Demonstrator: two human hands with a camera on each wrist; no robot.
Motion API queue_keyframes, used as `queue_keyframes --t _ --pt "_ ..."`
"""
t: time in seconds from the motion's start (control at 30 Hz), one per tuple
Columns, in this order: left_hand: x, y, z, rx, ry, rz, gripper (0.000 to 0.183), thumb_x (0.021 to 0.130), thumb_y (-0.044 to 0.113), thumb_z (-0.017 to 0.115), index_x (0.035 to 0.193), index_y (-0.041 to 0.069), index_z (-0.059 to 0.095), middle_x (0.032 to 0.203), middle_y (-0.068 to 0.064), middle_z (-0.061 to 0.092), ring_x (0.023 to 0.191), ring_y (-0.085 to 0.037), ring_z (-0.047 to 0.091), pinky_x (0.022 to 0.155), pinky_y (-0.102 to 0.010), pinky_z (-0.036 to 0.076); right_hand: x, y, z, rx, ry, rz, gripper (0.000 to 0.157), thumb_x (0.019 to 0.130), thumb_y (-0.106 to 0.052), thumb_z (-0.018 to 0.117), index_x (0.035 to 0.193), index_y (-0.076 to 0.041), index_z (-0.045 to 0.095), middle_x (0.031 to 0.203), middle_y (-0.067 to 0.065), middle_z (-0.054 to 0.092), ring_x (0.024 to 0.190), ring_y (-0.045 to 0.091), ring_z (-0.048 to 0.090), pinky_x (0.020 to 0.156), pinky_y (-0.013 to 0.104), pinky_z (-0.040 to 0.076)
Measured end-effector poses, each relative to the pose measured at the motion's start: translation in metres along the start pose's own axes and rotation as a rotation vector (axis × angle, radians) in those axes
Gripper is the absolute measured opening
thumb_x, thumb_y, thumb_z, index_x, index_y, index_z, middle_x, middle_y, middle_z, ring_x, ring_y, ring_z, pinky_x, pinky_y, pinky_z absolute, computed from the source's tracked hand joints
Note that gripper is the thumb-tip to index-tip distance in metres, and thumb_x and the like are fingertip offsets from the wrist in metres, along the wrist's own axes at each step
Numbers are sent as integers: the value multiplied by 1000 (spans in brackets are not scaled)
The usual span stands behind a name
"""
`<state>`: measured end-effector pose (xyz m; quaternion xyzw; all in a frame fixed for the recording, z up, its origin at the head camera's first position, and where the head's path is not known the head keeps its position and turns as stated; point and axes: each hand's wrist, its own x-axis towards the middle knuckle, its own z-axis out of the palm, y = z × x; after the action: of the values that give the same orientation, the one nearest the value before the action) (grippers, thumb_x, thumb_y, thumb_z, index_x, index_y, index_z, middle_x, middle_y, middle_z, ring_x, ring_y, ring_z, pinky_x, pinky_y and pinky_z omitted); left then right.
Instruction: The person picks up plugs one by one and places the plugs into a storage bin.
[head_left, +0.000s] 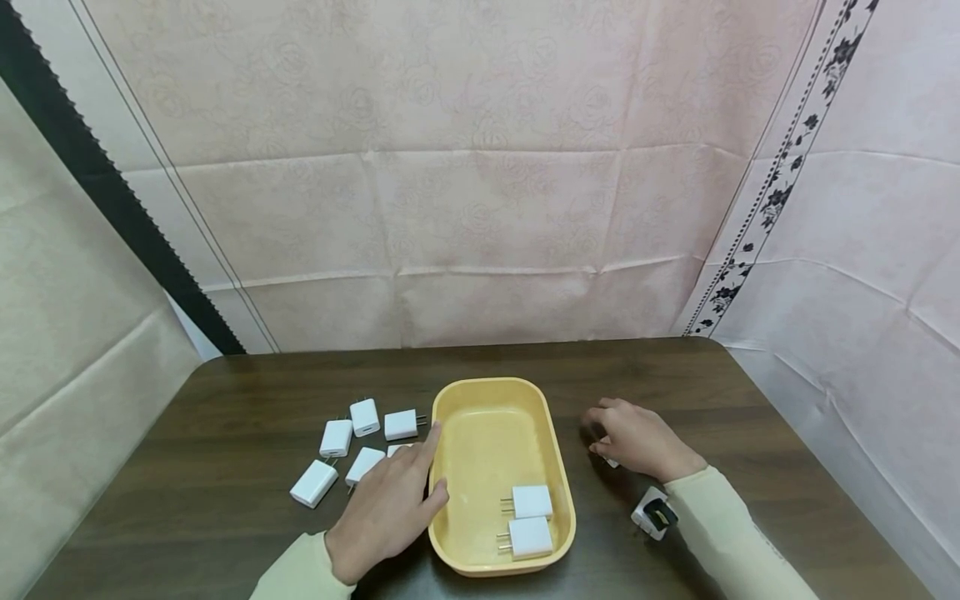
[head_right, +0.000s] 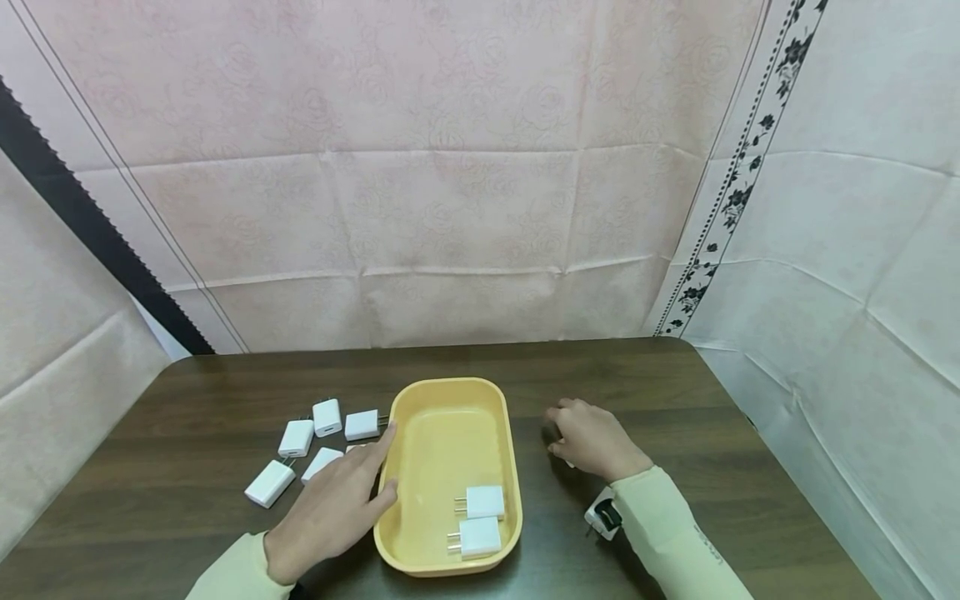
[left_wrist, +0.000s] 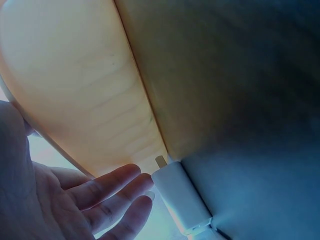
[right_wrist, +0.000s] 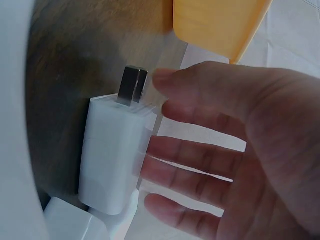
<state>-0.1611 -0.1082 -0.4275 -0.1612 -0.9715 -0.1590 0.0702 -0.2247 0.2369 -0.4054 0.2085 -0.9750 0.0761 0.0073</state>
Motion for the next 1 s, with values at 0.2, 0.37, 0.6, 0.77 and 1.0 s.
queue_keyframes --t 0.2,0.37,0.6,0.77,1.0 --pt "0 0 0 -3 -1 -2 68 97 37 58 156 8 39 131 -11 67 116 -25 65 98 -47 50 0 1 0 20 -24 -4 26 83 -16 80 107 -11 75 101 5 68 84 15 62 75 41 55" --pt "0 0 -1 -11 -6 -7 68 97 37 58 156 9 39 132 -11 67 117 -25 65 99 -47 50 0 0 1 30 -49 -4 24 84 -18 80 107 -11 75 101 5 68 84 15 61 75 41 54" --pt "0 0 0 5 3 1 68 97 38 58 155 9 41 126 -11 69 110 -24 66 95 -46 51 0 0 0 36 -92 -4 26 80 -23 84 103 -14 75 93 0 67 81 13 59 74 41 53" --pt "1 0 -1 3 6 0 68 97 38 58 155 9 41 125 -10 69 109 -23 66 94 -46 51 1 0 0 11 -109 -20 26 78 -21 86 100 -15 75 88 -3 66 76 11 56 73 38 52" --pt "1 0 -2 -29 -5 11 68 97 35 58 155 6 40 132 -13 67 119 -25 64 98 -48 50 0 -1 1 20 -127 -13 26 78 -18 86 100 -13 74 87 -3 66 75 10 56 74 38 51"
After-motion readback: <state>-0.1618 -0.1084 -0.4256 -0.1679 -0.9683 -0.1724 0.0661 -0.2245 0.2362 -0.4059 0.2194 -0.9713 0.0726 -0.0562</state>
